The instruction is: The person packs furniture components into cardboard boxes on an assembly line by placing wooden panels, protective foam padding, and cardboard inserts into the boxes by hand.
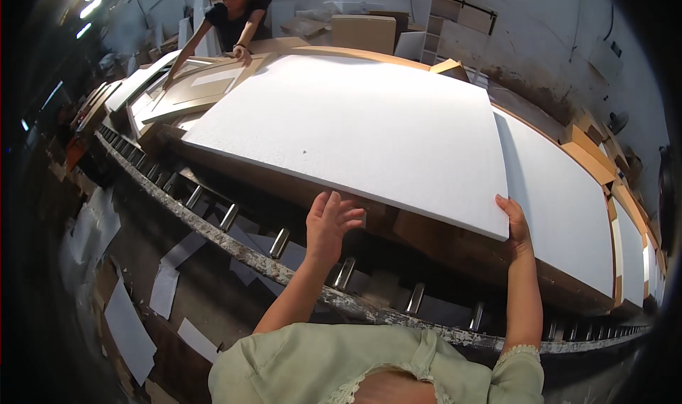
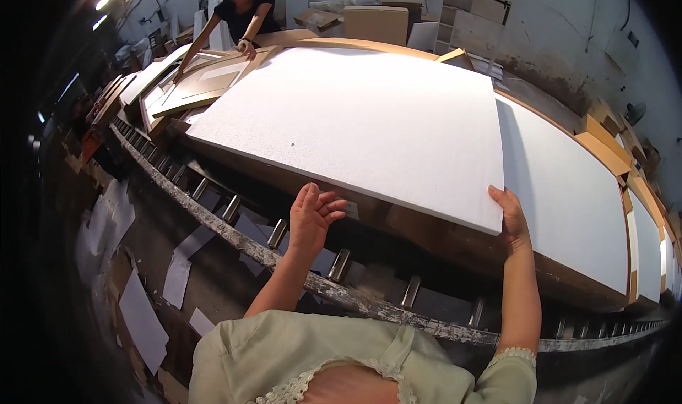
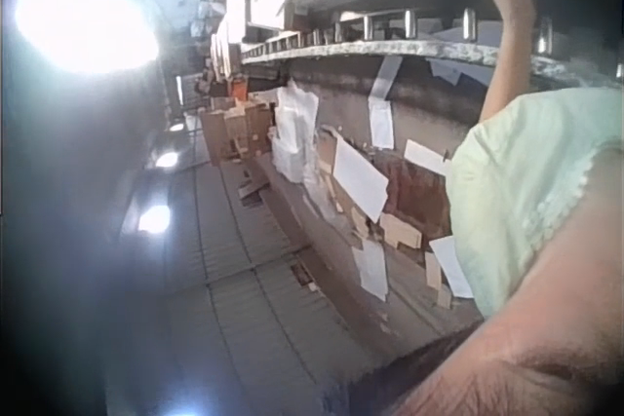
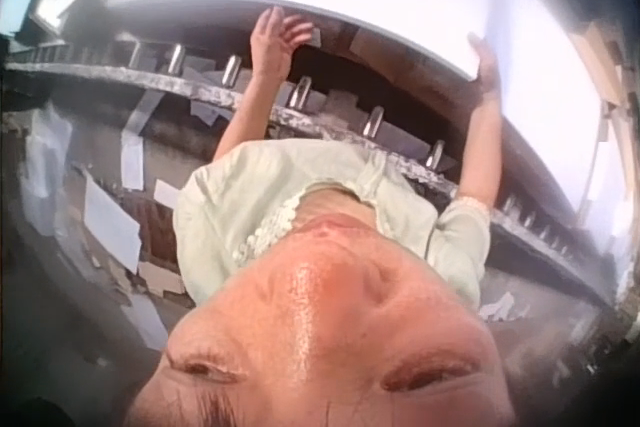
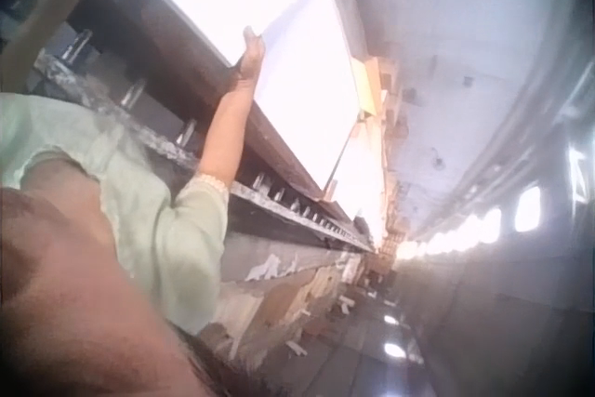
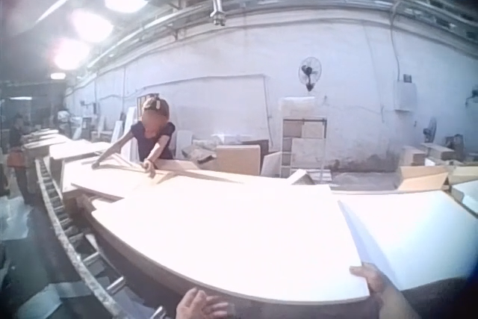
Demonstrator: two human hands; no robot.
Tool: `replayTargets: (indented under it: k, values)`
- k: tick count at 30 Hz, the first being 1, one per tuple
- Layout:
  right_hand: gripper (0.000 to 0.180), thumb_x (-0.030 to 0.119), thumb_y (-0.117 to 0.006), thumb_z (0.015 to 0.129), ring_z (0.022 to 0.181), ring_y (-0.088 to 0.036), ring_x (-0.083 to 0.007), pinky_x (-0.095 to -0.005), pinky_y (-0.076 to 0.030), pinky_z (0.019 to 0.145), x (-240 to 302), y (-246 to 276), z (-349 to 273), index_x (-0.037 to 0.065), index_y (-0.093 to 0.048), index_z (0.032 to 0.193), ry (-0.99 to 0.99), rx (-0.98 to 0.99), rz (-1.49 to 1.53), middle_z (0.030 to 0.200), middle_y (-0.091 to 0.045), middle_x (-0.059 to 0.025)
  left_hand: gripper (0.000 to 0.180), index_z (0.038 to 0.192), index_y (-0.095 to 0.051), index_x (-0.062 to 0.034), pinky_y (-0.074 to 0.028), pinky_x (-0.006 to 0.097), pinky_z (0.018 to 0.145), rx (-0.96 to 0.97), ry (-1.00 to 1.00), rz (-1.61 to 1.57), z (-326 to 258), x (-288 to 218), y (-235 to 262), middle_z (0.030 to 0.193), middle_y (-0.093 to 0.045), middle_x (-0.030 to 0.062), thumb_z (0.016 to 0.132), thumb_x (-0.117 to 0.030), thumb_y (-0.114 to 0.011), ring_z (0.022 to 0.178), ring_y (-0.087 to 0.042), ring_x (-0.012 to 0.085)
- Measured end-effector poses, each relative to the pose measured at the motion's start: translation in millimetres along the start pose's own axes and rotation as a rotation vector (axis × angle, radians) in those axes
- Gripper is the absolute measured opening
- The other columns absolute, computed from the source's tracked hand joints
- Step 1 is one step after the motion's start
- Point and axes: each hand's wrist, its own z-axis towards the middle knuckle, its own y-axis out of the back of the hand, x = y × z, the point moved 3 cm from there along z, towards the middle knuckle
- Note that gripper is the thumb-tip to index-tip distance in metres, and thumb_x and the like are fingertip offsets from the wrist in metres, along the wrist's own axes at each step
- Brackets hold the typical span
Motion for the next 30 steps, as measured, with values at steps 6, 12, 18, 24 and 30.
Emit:
replayTargets:
  k: [6, 12, 18, 24, 30]
  values:
    - [0.039, 0.025, -0.06, 0.087, 0.087, -0.062, -0.019, -0.0303, -0.053, 0.075, -15, 33, 7, -0.005, -0.053, 0.111, -0.009, 0.046, 0.092, 0.098, -0.061, -0.0128, 0.026, 0.113, -0.05, -0.0058, -0.058, 0.03, 0.062, 0.051, 0.059, 0.067, -16, 13, -21, 0.099, -0.064, 0.0163, 0.096, -0.024, -0.057, 0.084, -0.069, 0.0248]
    - [0.037, 0.025, -0.061, 0.087, 0.088, -0.061, -0.0175, -0.0307, -0.051, 0.076, -13, 25, -5, -0.003, -0.054, 0.109, -0.046, 0.082, 0.057, 0.099, -0.061, -0.0115, 0.033, 0.114, -0.05, -0.0021, -0.057, 0.027, 0.064, 0.052, 0.056, 0.051, -28, 17, -38, 0.102, -0.061, 0.012, 0.093, -0.026, -0.061, 0.083, -0.066, 0.0179]
    - [0.052, 0.025, -0.06, 0.087, 0.093, -0.061, -0.0183, -0.0302, -0.051, 0.08, -7, 11, -6, -0.005, -0.044, 0.126, 0.008, 0.181, 0.015, 0.105, -0.06, -0.012, 0.027, 0.107, -0.048, -0.0037, -0.057, 0.031, 0.065, -0.025, 0.026, 0.069, -26, 19, -46, 0.102, -0.061, 0.0116, 0.092, -0.021, -0.062, 0.086, -0.066, 0.0196]
    - [0.054, 0.026, -0.061, 0.088, 0.099, -0.059, -0.0208, -0.0308, -0.051, 0.083, -6, -37, 10, -0.007, -0.043, 0.127, 0.053, 0.258, 0.037, 0.11, -0.058, -0.0158, 0.02, 0.097, -0.045, -0.0044, -0.058, 0.043, 0.07, -0.095, -0.081, -0.002, 7, -11, -27, 0.094, -0.059, 0.0114, 0.086, -0.008, -0.061, 0.083, -0.064, 0.026]
    - [0.052, 0.027, -0.062, 0.091, 0.093, -0.064, -0.024, -0.0334, -0.056, 0.077, -29, -106, 95, -0.009, -0.046, 0.125, -0.015, 0.394, 0.131, 0.113, -0.059, -0.0182, 0.005, 0.081, -0.058, -0.0057, -0.057, 0.042, 0.072, -0.052, -0.106, 0.02, 124, -55, 34, 0.074, -0.057, 0.0042, 0.085, -0.008, -0.059, 0.067, -0.057, 0.0192]
